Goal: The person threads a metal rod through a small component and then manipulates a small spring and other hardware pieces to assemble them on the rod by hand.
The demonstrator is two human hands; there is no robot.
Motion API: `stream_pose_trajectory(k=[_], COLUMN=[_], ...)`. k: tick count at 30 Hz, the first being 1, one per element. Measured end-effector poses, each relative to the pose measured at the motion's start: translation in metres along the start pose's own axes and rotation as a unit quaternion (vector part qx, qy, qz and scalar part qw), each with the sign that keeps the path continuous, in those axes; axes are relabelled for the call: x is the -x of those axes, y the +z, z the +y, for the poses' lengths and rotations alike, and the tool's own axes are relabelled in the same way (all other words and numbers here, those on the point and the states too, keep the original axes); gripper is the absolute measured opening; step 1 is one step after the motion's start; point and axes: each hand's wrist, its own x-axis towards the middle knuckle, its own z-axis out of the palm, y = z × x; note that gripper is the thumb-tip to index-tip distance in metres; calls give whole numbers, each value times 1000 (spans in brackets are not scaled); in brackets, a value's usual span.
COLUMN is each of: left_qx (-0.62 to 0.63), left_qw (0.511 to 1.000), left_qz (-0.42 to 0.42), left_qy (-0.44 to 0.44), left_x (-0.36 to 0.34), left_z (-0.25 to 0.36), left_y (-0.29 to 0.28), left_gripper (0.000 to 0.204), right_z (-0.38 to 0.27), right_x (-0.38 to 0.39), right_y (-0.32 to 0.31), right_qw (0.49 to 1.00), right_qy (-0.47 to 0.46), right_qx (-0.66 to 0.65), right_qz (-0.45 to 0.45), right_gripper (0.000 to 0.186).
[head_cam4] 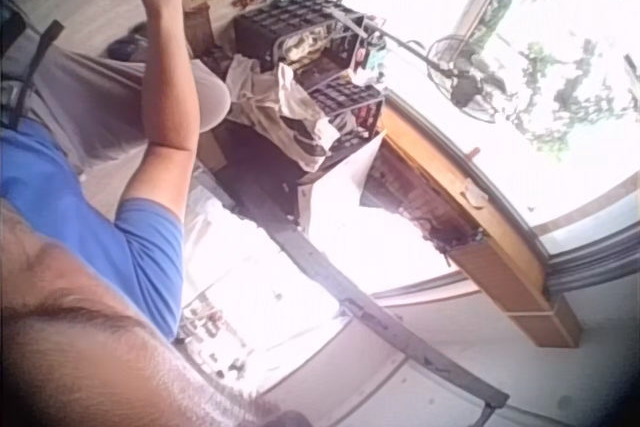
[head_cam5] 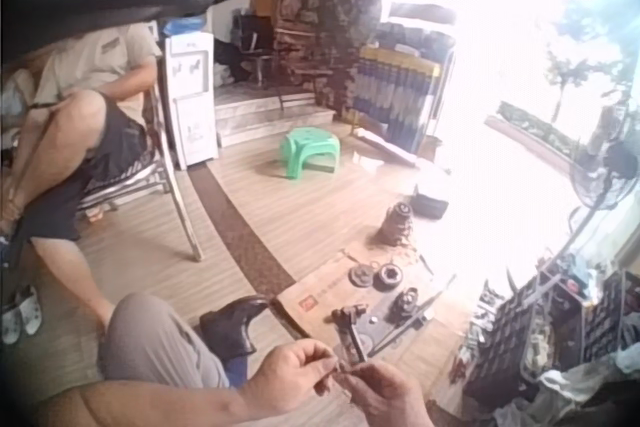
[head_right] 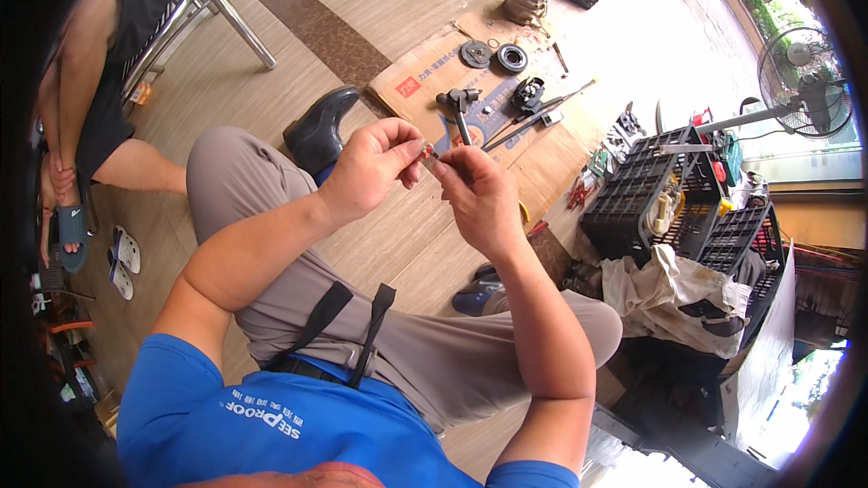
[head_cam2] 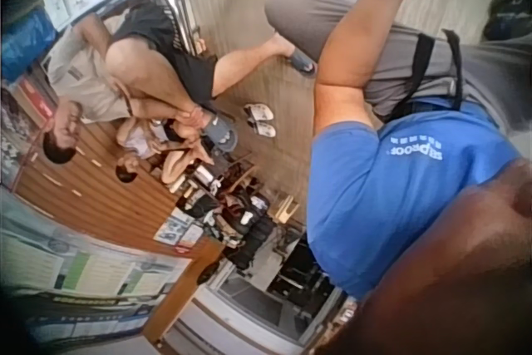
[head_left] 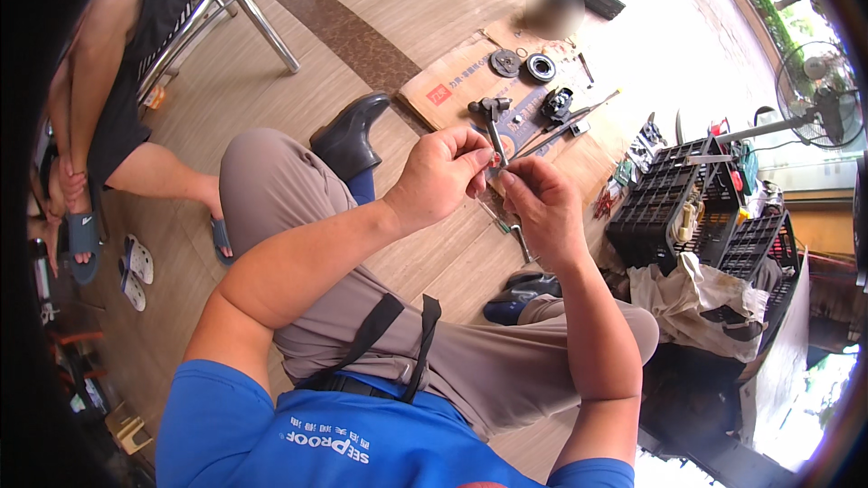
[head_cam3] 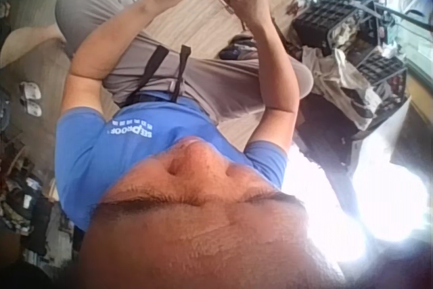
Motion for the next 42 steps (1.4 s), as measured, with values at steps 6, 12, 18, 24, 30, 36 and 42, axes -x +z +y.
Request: stream_pose_trajectory(k=[6, 12, 18, 24, 30, 36, 42], left_qx=[-15, -139, -149, -109, -177, -258, -231], left_qw=[1000, 990, 988, 994, 983, 965, 972], left_qz=[11, -4, -29, -19, -23, -21, -43], left_qy=[-1, 24, 43, 25, 33, 46, 26], left_x=[0, 6, 9, 8, 7, 7, 7], left_z=[-3, -5, -7, -2, -6, -9, -8], left_y=[1, 9, 12, 10, 10, 10, 11], left_gripper=[9, 7, 7, 7, 7, 7, 8], right_z=[-11, -25, -17, -15, -16, -20, -17], right_x=[6, 6, -4, -2, 2, 3, 0], right_y=[7, 2, -5, -7, -6, -2, -3], right_qw=[985, 948, 960, 970, 961, 939, 936], right_qy=[-77, -184, -138, -91, -137, -167, -147], right_qx=[152, 253, 237, 221, 231, 297, 317], right_qz=[35, 51, 52, 48, 72, 37, 47], right_gripper=[8, 8, 9, 9, 10, 11, 11])
